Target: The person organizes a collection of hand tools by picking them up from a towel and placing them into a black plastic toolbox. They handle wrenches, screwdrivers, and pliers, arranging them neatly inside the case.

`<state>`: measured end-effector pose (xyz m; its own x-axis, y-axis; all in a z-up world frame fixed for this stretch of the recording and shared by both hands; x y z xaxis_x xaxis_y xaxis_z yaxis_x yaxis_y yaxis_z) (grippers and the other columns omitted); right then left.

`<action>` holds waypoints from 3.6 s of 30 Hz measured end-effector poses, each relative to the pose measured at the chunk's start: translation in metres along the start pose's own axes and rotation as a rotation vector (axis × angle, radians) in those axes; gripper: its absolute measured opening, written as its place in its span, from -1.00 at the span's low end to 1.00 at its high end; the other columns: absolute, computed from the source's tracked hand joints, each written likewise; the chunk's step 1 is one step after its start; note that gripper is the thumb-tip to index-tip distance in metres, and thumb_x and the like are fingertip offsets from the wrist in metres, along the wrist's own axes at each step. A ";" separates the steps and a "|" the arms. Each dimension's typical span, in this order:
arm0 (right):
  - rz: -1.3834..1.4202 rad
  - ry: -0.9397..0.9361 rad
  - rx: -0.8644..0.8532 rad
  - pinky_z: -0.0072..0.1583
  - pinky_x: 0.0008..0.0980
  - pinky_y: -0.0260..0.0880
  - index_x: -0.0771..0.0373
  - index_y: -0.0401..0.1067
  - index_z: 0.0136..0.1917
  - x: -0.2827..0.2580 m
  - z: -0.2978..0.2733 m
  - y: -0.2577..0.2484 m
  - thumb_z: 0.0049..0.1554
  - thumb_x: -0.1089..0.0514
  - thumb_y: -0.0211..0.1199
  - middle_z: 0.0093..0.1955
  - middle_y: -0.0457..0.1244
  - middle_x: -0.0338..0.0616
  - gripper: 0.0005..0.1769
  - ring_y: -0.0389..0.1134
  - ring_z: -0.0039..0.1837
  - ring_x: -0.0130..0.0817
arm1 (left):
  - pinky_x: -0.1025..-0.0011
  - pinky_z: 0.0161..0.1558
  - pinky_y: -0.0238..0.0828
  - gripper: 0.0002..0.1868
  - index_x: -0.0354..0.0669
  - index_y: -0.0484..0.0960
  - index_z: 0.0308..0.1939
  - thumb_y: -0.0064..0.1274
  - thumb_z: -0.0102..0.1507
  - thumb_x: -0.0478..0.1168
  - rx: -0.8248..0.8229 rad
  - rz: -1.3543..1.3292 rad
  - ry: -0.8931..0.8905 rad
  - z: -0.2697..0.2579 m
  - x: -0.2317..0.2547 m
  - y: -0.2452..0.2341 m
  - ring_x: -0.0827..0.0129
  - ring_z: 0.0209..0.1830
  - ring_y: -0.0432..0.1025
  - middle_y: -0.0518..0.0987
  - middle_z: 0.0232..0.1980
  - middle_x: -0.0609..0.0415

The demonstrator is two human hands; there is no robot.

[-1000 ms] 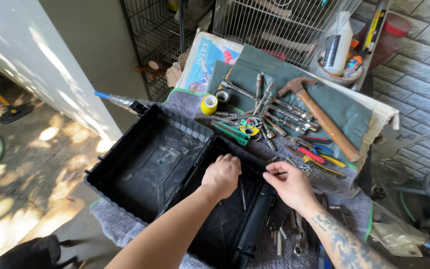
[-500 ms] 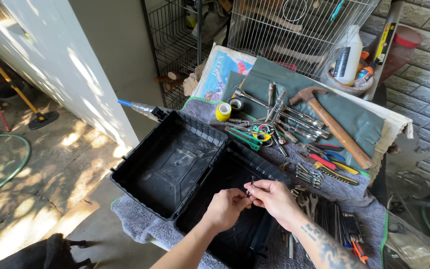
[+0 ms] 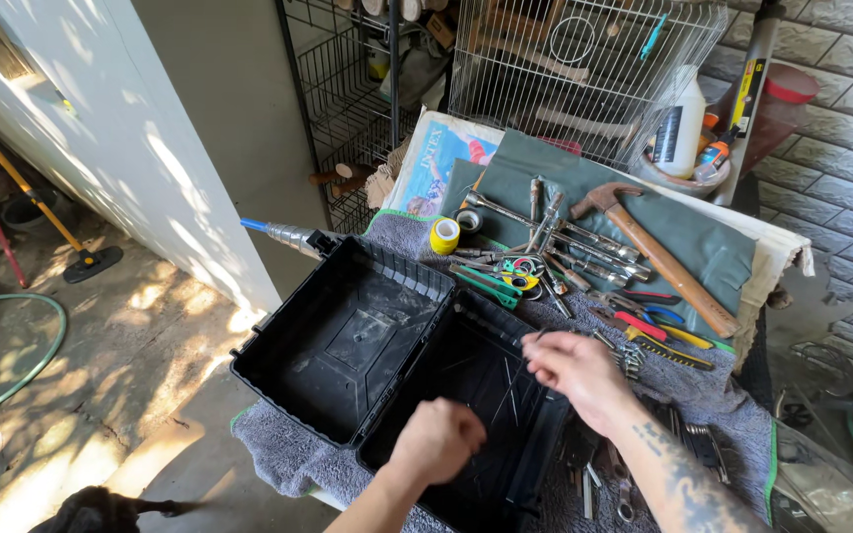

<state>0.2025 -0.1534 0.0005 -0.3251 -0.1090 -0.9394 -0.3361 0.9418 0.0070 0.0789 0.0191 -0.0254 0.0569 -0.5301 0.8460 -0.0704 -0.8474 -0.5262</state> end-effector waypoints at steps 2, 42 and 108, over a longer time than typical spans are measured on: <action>-0.078 0.047 -0.044 -0.12 -0.55 0.40 0.37 0.54 0.13 0.007 -0.005 0.013 0.11 0.30 0.32 -0.12 0.42 -0.19 -0.71 0.36 -0.18 -0.54 | 0.51 -0.23 0.57 -0.77 -0.21 0.77 -0.15 0.03 0.27 -0.22 0.105 -0.439 -0.163 0.011 -0.012 -0.006 0.50 -0.38 0.58 0.72 -0.33 0.13; -0.085 0.223 0.218 0.04 -0.37 0.53 0.35 0.48 0.16 0.129 -0.029 -0.242 0.13 0.35 0.28 0.03 0.45 -0.04 -0.70 0.48 -0.01 -0.33 | 0.49 -0.19 0.56 -0.72 -0.26 0.75 -0.09 0.16 0.30 -0.11 0.047 -0.552 -0.302 0.023 0.104 0.131 0.49 -0.30 0.57 0.74 -0.23 0.11; 0.904 -0.251 0.588 0.40 -0.13 0.27 0.21 0.29 0.40 -0.012 -0.212 -0.073 0.21 -0.16 0.07 0.43 0.26 0.11 -0.40 0.27 0.45 -0.03 | 0.34 0.03 0.46 -0.83 -0.09 0.62 -0.17 -0.01 0.37 -0.13 -0.014 -1.158 -0.109 0.007 0.081 -0.021 0.43 -0.12 0.55 0.70 -0.09 0.14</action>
<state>0.0438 -0.2880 0.0839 -0.0280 0.7001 -0.7135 0.4286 0.6533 0.6241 0.0917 -0.0061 0.0532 0.1800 0.5614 0.8077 0.0692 -0.8263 0.5589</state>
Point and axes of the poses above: each hand's wrist, its own z-axis towards the middle knuckle, its own y-axis out of the palm, x = y × z, the point moved 9 cm from there along z, towards the middle knuckle
